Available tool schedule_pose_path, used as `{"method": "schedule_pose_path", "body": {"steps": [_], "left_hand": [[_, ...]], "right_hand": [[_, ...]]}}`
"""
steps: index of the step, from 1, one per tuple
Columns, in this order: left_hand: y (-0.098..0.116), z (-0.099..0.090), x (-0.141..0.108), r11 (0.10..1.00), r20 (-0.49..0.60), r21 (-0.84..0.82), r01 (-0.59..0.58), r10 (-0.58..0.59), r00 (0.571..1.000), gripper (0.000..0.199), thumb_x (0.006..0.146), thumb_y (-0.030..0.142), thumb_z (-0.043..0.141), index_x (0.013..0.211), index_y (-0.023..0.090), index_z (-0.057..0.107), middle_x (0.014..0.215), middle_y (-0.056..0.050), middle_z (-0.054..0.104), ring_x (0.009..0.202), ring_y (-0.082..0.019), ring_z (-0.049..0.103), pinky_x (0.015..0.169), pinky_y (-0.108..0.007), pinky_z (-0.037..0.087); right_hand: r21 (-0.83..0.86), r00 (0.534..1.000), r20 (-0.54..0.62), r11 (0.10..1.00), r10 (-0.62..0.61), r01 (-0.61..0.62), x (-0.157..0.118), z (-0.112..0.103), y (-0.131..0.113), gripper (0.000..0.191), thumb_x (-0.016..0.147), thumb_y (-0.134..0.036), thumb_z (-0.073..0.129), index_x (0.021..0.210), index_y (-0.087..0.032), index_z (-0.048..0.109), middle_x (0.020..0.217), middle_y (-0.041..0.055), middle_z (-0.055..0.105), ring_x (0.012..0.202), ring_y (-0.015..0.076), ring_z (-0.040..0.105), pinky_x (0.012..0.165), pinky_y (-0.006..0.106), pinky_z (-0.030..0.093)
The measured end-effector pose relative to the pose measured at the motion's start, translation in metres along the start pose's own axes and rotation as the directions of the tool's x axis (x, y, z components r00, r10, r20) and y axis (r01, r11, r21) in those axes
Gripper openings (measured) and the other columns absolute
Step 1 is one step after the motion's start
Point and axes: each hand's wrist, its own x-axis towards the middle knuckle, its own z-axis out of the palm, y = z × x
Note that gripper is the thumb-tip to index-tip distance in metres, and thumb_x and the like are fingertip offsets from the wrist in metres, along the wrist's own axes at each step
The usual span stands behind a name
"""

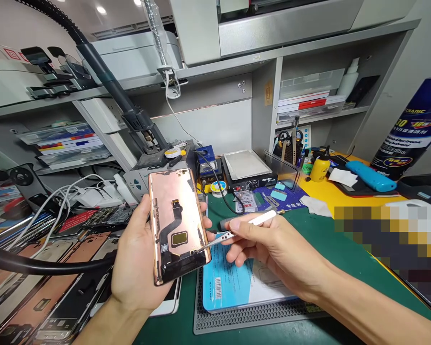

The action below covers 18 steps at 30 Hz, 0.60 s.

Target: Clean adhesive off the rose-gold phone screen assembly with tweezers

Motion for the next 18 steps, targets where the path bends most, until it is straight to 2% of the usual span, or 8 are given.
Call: {"method": "schedule_pose_path", "body": {"steps": [6, 14, 18], "left_hand": [[-0.0006, -0.0008, -0.0011, 1.0, 0.016, 0.001, -0.005, 0.005, 1.0, 0.062, 0.097, 0.06, 0.038, 0.114, 0.012, 0.074, 0.099, -0.017, 0.077, 0.077, -0.029, 0.074, 0.069, -0.044, 0.063], [0.002, -0.0019, 0.001, 1.0, -0.01, 0.002, 0.018, -0.018, 1.0, 0.06, 0.097, 0.06, 0.04, 0.117, 0.014, 0.073, 0.099, -0.017, 0.077, 0.074, -0.031, 0.074, 0.063, -0.046, 0.061], [0.0023, -0.0039, 0.0021, 0.999, 0.008, -0.028, 0.046, -0.046, 0.999, 0.061, 0.096, 0.061, 0.042, 0.117, 0.012, 0.072, 0.098, -0.018, 0.077, 0.075, -0.031, 0.074, 0.067, -0.046, 0.061]], "right_hand": [[0.004, 1.0, -0.01, 1.0, 0.021, -0.021, 0.001, 0.0006, 0.001, 0.03, 0.082, -0.035, 0.086, 0.093, -0.008, 0.078, 0.077, 0.0125, 0.073, 0.063, 0.0145, 0.066, 0.06, 0.02, 0.055], [0.068, 0.998, -0.025, 0.996, 0.053, -0.052, 0.0022, 0.0003, 0.0016, 0.027, 0.081, -0.029, 0.088, 0.095, -0.008, 0.078, 0.084, 0.0147, 0.074, 0.065, 0.0147, 0.067, 0.061, 0.02, 0.057], [0.072, 0.999, -0.014, 0.997, 0.041, -0.04, 0.0023, -0.0012, 0.0018, 0.026, 0.082, -0.029, 0.087, 0.094, -0.008, 0.078, 0.08, 0.0132, 0.073, 0.064, 0.0133, 0.066, 0.062, 0.019, 0.057]]}}
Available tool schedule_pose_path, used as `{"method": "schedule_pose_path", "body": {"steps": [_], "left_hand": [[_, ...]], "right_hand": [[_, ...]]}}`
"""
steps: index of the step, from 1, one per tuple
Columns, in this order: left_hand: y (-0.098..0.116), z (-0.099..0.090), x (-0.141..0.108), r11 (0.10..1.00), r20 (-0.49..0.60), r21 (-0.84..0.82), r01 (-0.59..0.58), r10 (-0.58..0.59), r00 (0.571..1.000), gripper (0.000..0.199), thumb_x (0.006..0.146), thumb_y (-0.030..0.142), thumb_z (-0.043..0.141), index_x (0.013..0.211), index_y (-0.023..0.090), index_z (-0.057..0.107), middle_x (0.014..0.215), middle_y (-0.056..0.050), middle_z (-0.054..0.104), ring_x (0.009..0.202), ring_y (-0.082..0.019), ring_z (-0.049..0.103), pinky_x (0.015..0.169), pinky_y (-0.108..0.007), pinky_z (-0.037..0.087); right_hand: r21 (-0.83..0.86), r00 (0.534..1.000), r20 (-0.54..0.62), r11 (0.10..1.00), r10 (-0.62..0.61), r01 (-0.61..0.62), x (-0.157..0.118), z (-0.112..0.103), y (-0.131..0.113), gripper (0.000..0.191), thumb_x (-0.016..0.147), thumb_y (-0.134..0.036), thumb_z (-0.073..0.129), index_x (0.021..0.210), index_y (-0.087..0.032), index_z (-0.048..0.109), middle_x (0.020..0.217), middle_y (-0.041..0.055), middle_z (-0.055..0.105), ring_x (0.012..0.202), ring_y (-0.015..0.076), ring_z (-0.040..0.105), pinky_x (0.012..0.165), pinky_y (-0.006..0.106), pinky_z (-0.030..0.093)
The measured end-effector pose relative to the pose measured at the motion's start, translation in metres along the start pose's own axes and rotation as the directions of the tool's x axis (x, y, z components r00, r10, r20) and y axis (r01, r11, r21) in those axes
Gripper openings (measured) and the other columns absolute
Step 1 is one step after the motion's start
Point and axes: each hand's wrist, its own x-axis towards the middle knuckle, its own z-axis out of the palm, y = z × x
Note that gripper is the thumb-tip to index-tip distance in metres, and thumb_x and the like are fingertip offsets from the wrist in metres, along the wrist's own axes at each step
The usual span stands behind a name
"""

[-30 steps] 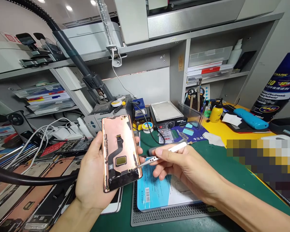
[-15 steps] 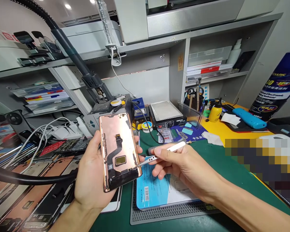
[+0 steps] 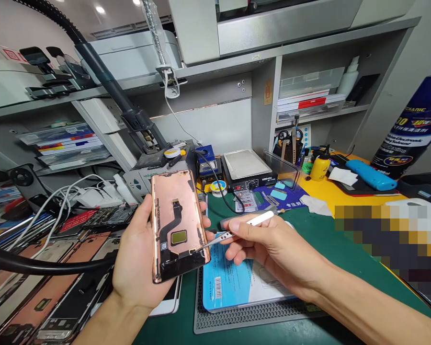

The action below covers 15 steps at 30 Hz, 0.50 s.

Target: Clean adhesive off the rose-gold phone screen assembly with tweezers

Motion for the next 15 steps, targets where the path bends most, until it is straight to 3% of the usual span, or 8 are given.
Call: {"method": "schedule_pose_path", "body": {"steps": [15], "left_hand": [[0.0007, -0.0026, 0.002, 1.0, 0.006, 0.005, 0.019, -0.019, 1.0, 0.061, 0.096, 0.06, 0.042, 0.12, 0.011, 0.07, 0.097, -0.018, 0.077, 0.074, -0.031, 0.073, 0.066, -0.044, 0.059]], "right_hand": [[-0.033, 1.0, 0.013, 0.999, -0.018, 0.018, -0.0002, 0.0, 0.0002, 0.027, 0.081, -0.032, 0.087, 0.093, -0.009, 0.079, 0.084, 0.0143, 0.074, 0.065, 0.0133, 0.064, 0.065, 0.02, 0.055]]}}
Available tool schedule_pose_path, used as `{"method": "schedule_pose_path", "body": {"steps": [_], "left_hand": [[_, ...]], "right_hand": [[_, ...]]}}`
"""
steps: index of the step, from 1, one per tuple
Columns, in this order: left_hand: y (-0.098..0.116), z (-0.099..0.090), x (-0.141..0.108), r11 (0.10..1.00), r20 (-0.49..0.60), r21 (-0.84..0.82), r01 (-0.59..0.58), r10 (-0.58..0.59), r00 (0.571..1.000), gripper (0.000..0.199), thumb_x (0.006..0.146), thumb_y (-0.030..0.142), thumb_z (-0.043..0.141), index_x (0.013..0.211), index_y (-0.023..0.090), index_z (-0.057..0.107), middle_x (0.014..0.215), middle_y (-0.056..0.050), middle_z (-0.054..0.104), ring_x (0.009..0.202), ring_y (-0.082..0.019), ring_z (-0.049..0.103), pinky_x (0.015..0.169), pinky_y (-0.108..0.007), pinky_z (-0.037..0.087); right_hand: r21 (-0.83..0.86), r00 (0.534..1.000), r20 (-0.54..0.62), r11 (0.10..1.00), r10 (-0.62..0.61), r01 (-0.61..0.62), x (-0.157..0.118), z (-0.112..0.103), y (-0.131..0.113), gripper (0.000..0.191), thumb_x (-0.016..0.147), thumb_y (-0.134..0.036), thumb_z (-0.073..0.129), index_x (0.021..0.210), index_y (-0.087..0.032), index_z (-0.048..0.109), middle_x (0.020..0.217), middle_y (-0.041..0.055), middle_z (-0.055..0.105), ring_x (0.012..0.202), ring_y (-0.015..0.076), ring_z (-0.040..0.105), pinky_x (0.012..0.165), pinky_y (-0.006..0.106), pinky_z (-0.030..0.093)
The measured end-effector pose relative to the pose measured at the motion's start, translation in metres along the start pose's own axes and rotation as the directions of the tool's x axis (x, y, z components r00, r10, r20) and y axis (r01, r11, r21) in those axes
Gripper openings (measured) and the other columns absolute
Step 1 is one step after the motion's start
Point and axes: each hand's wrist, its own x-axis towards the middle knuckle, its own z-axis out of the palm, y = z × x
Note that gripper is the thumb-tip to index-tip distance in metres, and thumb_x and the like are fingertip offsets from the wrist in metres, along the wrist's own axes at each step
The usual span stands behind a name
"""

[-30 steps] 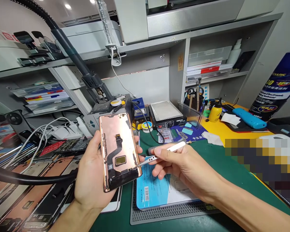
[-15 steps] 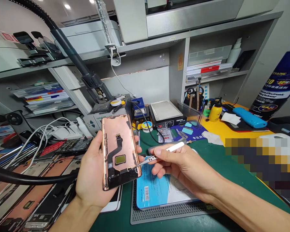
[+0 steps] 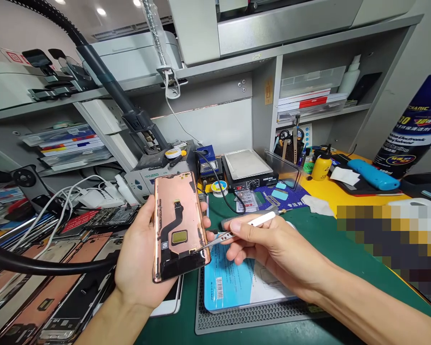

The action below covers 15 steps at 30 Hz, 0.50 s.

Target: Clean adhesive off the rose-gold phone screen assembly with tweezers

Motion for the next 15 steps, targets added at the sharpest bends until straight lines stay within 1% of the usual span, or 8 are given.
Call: {"method": "schedule_pose_path", "body": {"steps": [5, 9, 12, 15], "left_hand": [[-0.0004, 0.0003, 0.0011, 1.0, 0.006, -0.006, 0.018, -0.018, 1.0, 0.063, 0.097, 0.061, 0.04, 0.117, 0.01, 0.071, 0.092, -0.017, 0.076, 0.072, -0.031, 0.073, 0.064, -0.043, 0.059], [0.0011, -0.0003, 0.0001, 0.999, -0.001, 0.031, 0.042, -0.042, 0.999, 0.069, 0.097, 0.063, 0.036, 0.113, 0.005, 0.071, 0.085, -0.019, 0.075, 0.07, -0.032, 0.072, 0.063, -0.041, 0.057], [0.0019, 0.0002, -0.0008, 0.998, -0.005, 0.046, 0.048, -0.047, 0.999, 0.068, 0.097, 0.063, 0.035, 0.113, 0.006, 0.07, 0.083, -0.018, 0.074, 0.068, -0.031, 0.072, 0.061, -0.039, 0.056], [0.0017, 0.0026, -0.0011, 0.999, 0.012, 0.022, 0.038, -0.038, 0.999, 0.064, 0.098, 0.06, 0.034, 0.109, 0.008, 0.071, 0.08, -0.016, 0.074, 0.067, -0.028, 0.072, 0.065, -0.038, 0.057]], "right_hand": [[-0.007, 1.0, 0.011, 1.0, 0.0, 0.0, -0.0006, 0.0005, -0.0005, 0.029, 0.082, -0.034, 0.086, 0.093, -0.008, 0.079, 0.077, 0.0136, 0.072, 0.065, 0.0139, 0.064, 0.065, 0.02, 0.053], [-0.002, 1.0, 0.003, 1.0, 0.005, -0.005, -0.001, 0.0018, -0.0013, 0.03, 0.081, -0.033, 0.087, 0.093, -0.008, 0.078, 0.074, 0.0128, 0.072, 0.064, 0.0142, 0.063, 0.064, 0.021, 0.053], [-0.004, 1.0, 0.006, 1.0, 0.004, -0.004, -0.0007, 0.0021, -0.0012, 0.029, 0.082, -0.034, 0.087, 0.092, -0.008, 0.078, 0.073, 0.0117, 0.071, 0.065, 0.0141, 0.063, 0.064, 0.021, 0.052], [-0.024, 1.0, 0.026, 1.0, -0.002, 0.002, 0.0002, 0.0007, 0.0, 0.029, 0.085, -0.035, 0.084, 0.093, -0.008, 0.078, 0.072, 0.0123, 0.072, 0.066, 0.0148, 0.064, 0.066, 0.022, 0.052]]}}
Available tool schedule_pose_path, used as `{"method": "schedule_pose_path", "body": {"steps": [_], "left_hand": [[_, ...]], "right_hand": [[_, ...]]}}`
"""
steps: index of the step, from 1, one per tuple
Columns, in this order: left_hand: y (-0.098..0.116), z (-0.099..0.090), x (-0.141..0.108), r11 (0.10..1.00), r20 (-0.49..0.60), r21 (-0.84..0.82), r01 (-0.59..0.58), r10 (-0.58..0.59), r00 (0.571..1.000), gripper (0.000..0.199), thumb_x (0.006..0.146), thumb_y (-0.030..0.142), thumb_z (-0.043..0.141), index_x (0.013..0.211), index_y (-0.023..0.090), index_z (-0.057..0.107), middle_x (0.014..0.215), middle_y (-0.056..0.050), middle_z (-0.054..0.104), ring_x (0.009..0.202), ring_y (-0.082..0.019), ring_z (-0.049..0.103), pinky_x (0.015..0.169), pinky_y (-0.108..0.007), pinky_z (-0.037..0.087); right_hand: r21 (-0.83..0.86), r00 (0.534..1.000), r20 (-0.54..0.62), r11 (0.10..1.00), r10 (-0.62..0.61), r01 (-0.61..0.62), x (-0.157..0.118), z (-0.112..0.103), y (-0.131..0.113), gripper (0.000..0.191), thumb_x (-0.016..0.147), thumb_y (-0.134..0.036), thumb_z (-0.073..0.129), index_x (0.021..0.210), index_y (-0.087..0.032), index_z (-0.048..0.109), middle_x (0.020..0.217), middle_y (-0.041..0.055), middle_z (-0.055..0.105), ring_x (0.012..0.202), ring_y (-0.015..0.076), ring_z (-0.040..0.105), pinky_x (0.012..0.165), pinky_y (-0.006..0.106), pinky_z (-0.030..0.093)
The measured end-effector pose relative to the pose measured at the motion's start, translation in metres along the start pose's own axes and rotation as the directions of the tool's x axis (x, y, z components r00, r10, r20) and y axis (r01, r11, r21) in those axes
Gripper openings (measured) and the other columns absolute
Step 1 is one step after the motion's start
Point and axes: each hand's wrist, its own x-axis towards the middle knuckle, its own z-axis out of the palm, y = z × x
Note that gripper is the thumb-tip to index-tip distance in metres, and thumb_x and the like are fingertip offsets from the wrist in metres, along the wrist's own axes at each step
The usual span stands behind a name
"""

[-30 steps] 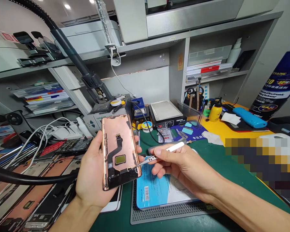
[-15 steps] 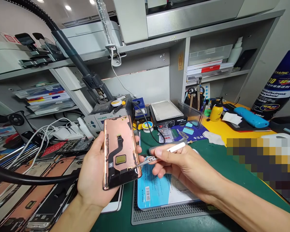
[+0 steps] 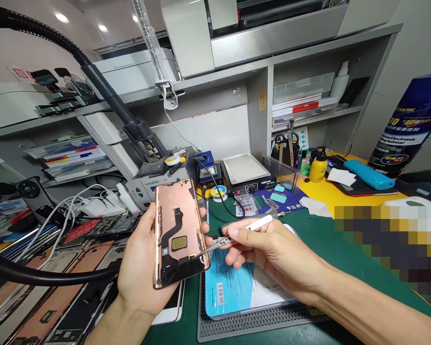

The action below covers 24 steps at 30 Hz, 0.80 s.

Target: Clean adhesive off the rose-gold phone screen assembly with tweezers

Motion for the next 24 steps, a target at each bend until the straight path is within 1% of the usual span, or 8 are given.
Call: {"method": "schedule_pose_path", "body": {"steps": [2, 4, 9, 13, 15, 19, 24], "left_hand": [[0.0, 0.0018, 0.0001, 1.0, 0.01, -0.016, -0.007, 0.007, 1.0, 0.063, 0.099, 0.058, 0.033, 0.107, 0.009, 0.071, 0.08, -0.015, 0.074, 0.066, -0.026, 0.071, 0.069, -0.038, 0.057], [0.0002, 0.0031, 0.0003, 1.0, -0.005, -0.023, -0.008, 0.007, 1.0, 0.062, 0.099, 0.057, 0.033, 0.109, 0.009, 0.071, 0.083, -0.013, 0.074, 0.066, -0.025, 0.071, 0.07, -0.039, 0.058], [0.0006, 0.0039, 0.0005, 1.0, -0.056, 0.021, -0.002, 0.003, 0.998, 0.065, 0.098, 0.059, 0.034, 0.115, 0.007, 0.069, 0.086, -0.016, 0.074, 0.067, -0.028, 0.07, 0.063, -0.04, 0.058], [0.0005, 0.004, 0.0008, 1.0, -0.084, 0.009, 0.004, -0.003, 0.996, 0.064, 0.098, 0.057, 0.035, 0.118, 0.006, 0.067, 0.088, -0.016, 0.073, 0.068, -0.028, 0.07, 0.064, -0.041, 0.058], [0.0005, 0.0033, 0.001, 1.0, -0.072, 0.02, 0.01, -0.008, 0.997, 0.065, 0.098, 0.058, 0.035, 0.118, 0.005, 0.067, 0.086, -0.017, 0.073, 0.068, -0.028, 0.07, 0.063, -0.041, 0.058], [0.0007, 0.0004, 0.0001, 0.998, -0.014, 0.062, 0.016, -0.015, 1.0, 0.067, 0.097, 0.061, 0.034, 0.112, 0.005, 0.069, 0.083, -0.017, 0.073, 0.069, -0.03, 0.071, 0.063, -0.04, 0.057], [0.0026, -0.0008, -0.0029, 0.998, 0.039, 0.069, -0.011, 0.008, 0.999, 0.068, 0.098, 0.061, 0.032, 0.111, 0.007, 0.07, 0.084, -0.017, 0.074, 0.072, -0.031, 0.072, 0.065, -0.04, 0.058]], "right_hand": [[-0.011, 1.0, 0.009, 1.0, -0.006, 0.006, 0.0003, -0.0011, 0.001, 0.03, 0.086, -0.035, 0.083, 0.094, -0.007, 0.077, 0.072, 0.0124, 0.072, 0.066, 0.0148, 0.063, 0.067, 0.023, 0.051], [-0.017, 1.0, 0.014, 1.0, -0.012, 0.012, 0.0001, -0.0019, 0.0017, 0.03, 0.086, -0.036, 0.083, 0.094, -0.008, 0.077, 0.073, 0.0122, 0.072, 0.066, 0.0145, 0.063, 0.068, 0.023, 0.051], [-0.013, 1.0, 0.025, 1.0, -0.019, 0.019, -0.0011, -0.0013, 0.0001, 0.03, 0.085, -0.037, 0.084, 0.092, -0.008, 0.077, 0.075, 0.0118, 0.072, 0.067, 0.0139, 0.063, 0.068, 0.022, 0.051], [0.0, 0.999, 0.031, 1.0, -0.02, 0.02, -0.0012, 0.0008, -0.0015, 0.027, 0.086, -0.035, 0.083, 0.088, -0.01, 0.077, 0.072, 0.0098, 0.071, 0.066, 0.0131, 0.062, 0.067, 0.021, 0.051], [0.002, 0.999, 0.035, 1.0, -0.023, 0.023, -0.0011, 0.0013, -0.0011, 0.026, 0.087, -0.035, 0.082, 0.088, -0.01, 0.077, 0.071, 0.0094, 0.07, 0.065, 0.013, 0.062, 0.066, 0.021, 0.051], [-0.027, 0.998, 0.048, 0.999, -0.041, 0.043, -0.0016, 0.0, 0.0003, 0.025, 0.09, -0.034, 0.08, 0.09, -0.01, 0.077, 0.074, 0.011, 0.072, 0.067, 0.0138, 0.063, 0.067, 0.022, 0.05], [-0.118, 0.989, 0.073, 0.984, -0.127, 0.135, -0.006, -0.0025, -0.0023, 0.022, 0.09, -0.035, 0.078, 0.095, -0.013, 0.079, 0.085, 0.0122, 0.074, 0.074, 0.0181, 0.067, 0.07, 0.027, 0.053]]}}
